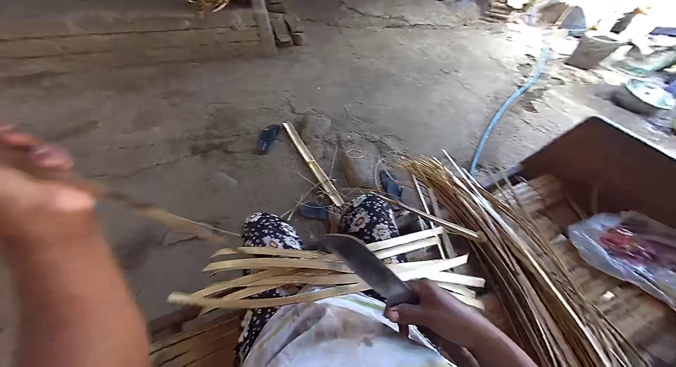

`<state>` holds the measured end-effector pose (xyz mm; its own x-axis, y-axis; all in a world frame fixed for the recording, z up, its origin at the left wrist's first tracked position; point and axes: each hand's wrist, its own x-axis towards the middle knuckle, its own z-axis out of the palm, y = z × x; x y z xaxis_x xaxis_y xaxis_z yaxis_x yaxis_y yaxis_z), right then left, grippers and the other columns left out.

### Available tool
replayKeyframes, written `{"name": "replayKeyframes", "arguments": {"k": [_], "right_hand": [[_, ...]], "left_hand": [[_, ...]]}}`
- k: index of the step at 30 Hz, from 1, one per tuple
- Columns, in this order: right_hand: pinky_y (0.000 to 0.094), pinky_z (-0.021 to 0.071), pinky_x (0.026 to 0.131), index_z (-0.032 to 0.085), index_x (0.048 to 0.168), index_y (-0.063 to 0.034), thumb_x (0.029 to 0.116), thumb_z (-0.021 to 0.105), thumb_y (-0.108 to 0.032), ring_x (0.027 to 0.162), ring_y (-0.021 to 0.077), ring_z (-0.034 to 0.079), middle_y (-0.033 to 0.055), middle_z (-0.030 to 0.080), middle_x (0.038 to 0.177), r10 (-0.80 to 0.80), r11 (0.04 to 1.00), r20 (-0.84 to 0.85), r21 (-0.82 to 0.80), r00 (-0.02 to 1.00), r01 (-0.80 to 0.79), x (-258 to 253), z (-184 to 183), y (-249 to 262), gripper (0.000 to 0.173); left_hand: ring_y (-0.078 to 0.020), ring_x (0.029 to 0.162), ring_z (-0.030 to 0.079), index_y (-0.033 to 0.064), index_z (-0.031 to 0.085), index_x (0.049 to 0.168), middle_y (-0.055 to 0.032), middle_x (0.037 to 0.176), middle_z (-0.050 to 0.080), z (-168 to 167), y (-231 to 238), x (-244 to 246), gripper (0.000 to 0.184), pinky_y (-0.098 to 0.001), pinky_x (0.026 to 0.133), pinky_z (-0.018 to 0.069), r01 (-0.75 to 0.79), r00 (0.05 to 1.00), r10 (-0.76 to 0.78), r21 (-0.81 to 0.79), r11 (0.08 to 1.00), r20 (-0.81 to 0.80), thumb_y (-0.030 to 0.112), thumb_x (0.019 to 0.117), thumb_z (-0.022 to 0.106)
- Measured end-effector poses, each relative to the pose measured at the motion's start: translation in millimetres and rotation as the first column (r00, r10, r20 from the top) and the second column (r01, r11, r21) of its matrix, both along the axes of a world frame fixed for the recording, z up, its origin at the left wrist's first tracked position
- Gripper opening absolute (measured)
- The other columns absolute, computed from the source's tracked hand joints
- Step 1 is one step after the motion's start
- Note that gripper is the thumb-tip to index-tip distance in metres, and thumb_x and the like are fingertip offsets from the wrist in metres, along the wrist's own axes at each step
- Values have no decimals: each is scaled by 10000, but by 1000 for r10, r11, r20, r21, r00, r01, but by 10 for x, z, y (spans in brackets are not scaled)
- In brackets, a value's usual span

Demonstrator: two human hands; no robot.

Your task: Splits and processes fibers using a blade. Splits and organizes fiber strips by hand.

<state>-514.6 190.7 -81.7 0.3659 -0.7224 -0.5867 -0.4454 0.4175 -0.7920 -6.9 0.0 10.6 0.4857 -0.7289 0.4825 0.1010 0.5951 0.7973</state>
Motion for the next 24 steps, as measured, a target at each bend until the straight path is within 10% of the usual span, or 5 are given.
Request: {"name": "replayKeyframes", "arguments": {"k": [7, 11, 16, 21, 24], "right_hand": [[236, 496, 486, 714, 1209, -148, 844, 807, -367, 520, 29, 549, -47, 668, 794, -201, 930, -20, -317, 979, 184, 506, 217, -381, 436], [236, 468, 455, 760, 975, -144, 857, 811, -278, 457, 30, 521, -50, 653, 671, -186, 947, -24, -272, 982, 173, 598, 238, -502, 185], [181, 427, 388, 776, 891, -97, 852, 786, -100, 417, 4, 505, 10, 747, 751, -270, 937, 370, -114, 889, 331, 454, 282, -523, 40], [177, 453, 406, 767, 917, -102, 868, 778, -113, 438, 7, 530, -1, 748, 777, -291, 916, 415, -138, 862, 376, 446, 338, -636, 52], [166, 450, 415, 766, 967, -120, 912, 776, -217, 455, -11, 528, -48, 736, 779, -231, 906, 378, -253, 896, 340, 494, 307, -642, 112]], "left_hand": [[0, 456, 475, 205, 555, 1118, 105, 646, 524, 501, -265, -1442, 237, -140, 426, 434, 171, 937, -143, 62, 983, -319, 309, 1130, 343], [-17, 463, 487, 193, 558, 1101, 87, 643, 515, 440, -422, -1691, 221, -155, 444, 445, 208, 880, -119, 148, 967, -460, 313, 1123, 374], [-180, 1111, 668, 199, 385, 1522, -39, 1259, 658, -178, -83, -1860, 630, -378, 953, 548, 499, 859, -409, 320, 806, -309, 609, 1072, 221], [-160, 1069, 686, 6, 647, 1239, -62, 1150, 719, -818, 936, -2547, 360, -347, 966, 562, 694, 698, -691, 413, 590, -186, 192, 937, 705], [-124, 893, 702, 21, 659, 1105, -41, 966, 715, -839, 1033, -2758, 216, -311, 843, 603, 683, 730, -614, 354, 639, -300, -21, 894, 685]]}}
